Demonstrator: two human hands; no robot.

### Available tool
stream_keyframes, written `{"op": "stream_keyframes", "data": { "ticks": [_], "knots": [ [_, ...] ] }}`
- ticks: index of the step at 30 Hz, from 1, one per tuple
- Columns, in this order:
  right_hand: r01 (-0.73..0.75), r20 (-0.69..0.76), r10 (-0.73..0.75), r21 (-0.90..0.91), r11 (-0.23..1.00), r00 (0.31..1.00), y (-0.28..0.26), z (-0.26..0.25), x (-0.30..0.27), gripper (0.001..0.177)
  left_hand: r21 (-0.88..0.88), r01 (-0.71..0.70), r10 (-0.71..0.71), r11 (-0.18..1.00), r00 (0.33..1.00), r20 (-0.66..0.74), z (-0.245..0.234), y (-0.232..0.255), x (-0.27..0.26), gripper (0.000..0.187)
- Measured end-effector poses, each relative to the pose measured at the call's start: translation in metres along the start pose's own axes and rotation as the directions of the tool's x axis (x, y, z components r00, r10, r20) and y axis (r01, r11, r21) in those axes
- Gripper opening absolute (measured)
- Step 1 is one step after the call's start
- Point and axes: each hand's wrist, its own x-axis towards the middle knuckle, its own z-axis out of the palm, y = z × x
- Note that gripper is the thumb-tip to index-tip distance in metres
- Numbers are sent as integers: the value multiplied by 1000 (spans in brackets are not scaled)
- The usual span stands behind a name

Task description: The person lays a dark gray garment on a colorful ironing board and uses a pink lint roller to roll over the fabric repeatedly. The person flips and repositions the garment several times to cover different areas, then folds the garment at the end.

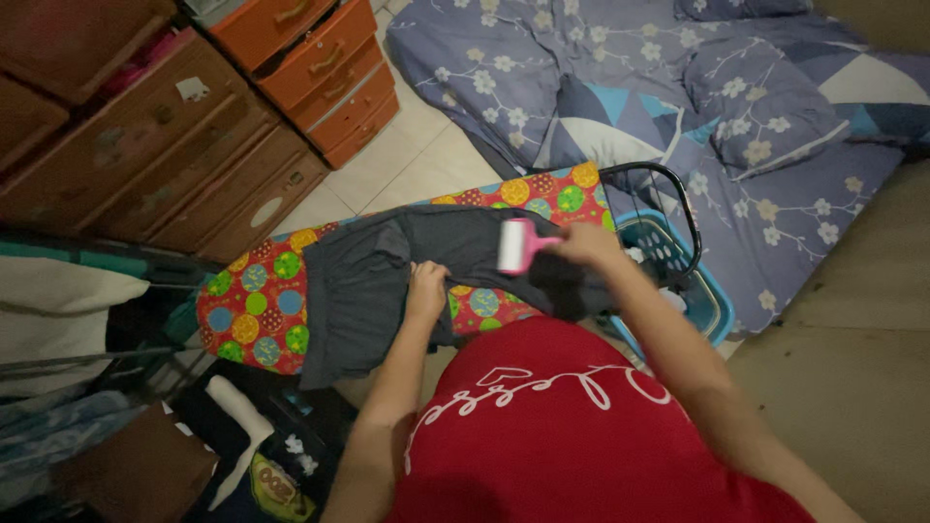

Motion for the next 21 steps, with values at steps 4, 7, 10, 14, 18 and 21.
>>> {"op": "stream_keyframes", "data": {
  "ticks": [4, 7, 10, 14, 18, 21],
  "knots": [
    [-49, 3, 49, -35, 998, 999, 87, -35, -15, 67, 8, 47, -47, 999, 999, 3, -1, 9, 3, 15],
    [-74, 17, 72, 101, 992, 997, 143, -48, -28, 60, 39, 49, -49, 998, 999, -11, -13, 23, 5, 18],
    [-112, 1, 126, 459, 881, 992, 170, -33, -44, 49, 45, 57, -56, 997, 998, -21, -20, 43, 19, 18],
    [-111, -159, 299, 688, 717, 941, 172, 20, -54, 45, -43, 21, -22, 999, 999, -30, -12, 74, 58, 16],
    [78, -327, 370, 831, 551, 870, 164, 70, -50, 47, -126, -7, 15, 992, 998, 61, 31, 93, 108, 21],
    [149, -460, 190, 604, 783, 867, 150, 99, -53, 42, -74, -87, 94, 993, 992, 90, 72, 95, 136, 35]
  ]
}}
